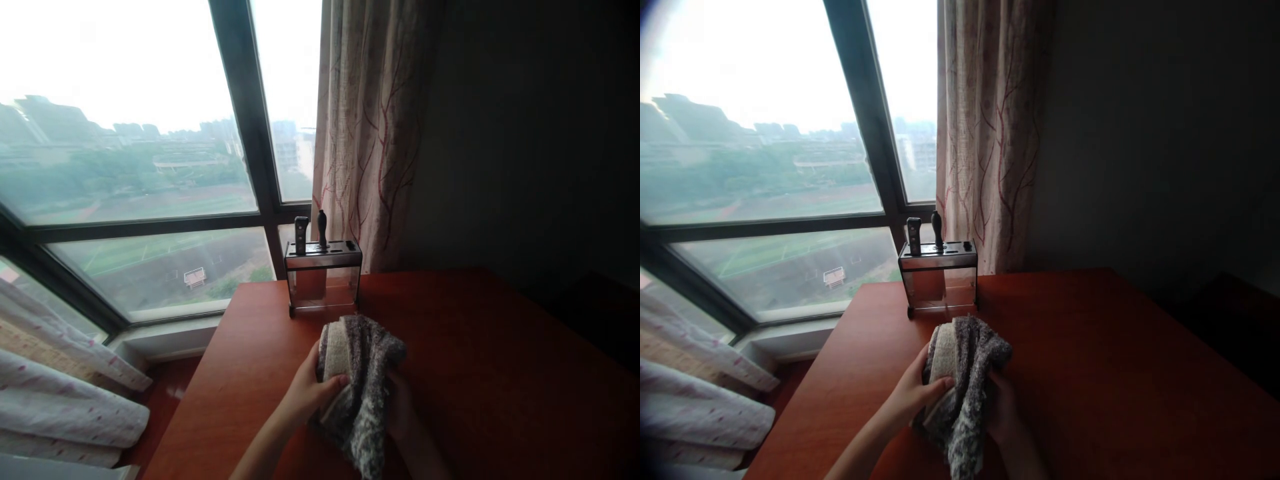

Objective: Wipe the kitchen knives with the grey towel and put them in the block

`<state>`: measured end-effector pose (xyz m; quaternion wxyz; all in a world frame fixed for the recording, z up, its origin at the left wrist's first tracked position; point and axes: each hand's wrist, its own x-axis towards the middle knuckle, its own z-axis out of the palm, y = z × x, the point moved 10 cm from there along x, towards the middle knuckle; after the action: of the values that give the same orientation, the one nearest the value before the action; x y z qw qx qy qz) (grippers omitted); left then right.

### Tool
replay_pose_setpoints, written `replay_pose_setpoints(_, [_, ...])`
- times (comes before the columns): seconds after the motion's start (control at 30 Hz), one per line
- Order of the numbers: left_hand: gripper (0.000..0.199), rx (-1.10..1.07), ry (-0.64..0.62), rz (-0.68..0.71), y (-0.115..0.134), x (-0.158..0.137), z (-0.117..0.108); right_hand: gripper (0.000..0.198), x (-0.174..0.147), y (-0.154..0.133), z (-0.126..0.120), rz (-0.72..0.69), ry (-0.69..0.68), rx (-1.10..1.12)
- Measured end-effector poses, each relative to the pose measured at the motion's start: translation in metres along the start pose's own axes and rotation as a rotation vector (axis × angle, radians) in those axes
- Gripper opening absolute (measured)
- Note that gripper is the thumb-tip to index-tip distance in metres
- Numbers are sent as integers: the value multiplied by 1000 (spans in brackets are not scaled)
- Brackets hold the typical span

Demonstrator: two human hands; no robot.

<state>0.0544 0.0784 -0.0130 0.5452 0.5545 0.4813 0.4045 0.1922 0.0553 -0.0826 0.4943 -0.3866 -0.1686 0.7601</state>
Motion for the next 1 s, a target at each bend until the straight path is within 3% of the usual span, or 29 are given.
replay_pose_setpoints(0.1, [58, -13, 43, 16, -3, -2, -10, 42, 3, 4, 6, 30, -26, 69])
replay_pose_setpoints(0.2, [49, -23, 124, 19, -4, -4, -25, 37, 6, -20, 5, -181, 24, 28])
replay_pose_setpoints(0.3, [51, 41, 174, 37, -4, -6, -38, 44, 4, -51, -10, -425, 175, -98])
replay_pose_setpoints(0.43, [59, 320, 207, 10, -13, -11, -51, 56, 6, -71, -37, -543, 370, -252])
replay_pose_setpoints(0.57, [48, 636, 292, 156, 3, -24, -57, 57, 6, -81, -53, -631, 401, -287])
replay_pose_setpoints(0.7, [35, 727, 296, 276, 24, -39, -44, 52, -6, -88, -60, -674, 423, -392])
replay_pose_setpoints(0.87, [39, 760, 119, 300, 19, -43, -9, 48, -43, -88, -32, -751, 398, -750])
replay_pose_setpoints(1.0, [40, 727, 121, 302, 8, -42, -5, 51, -64, -74, 5, -862, 282, -1068])
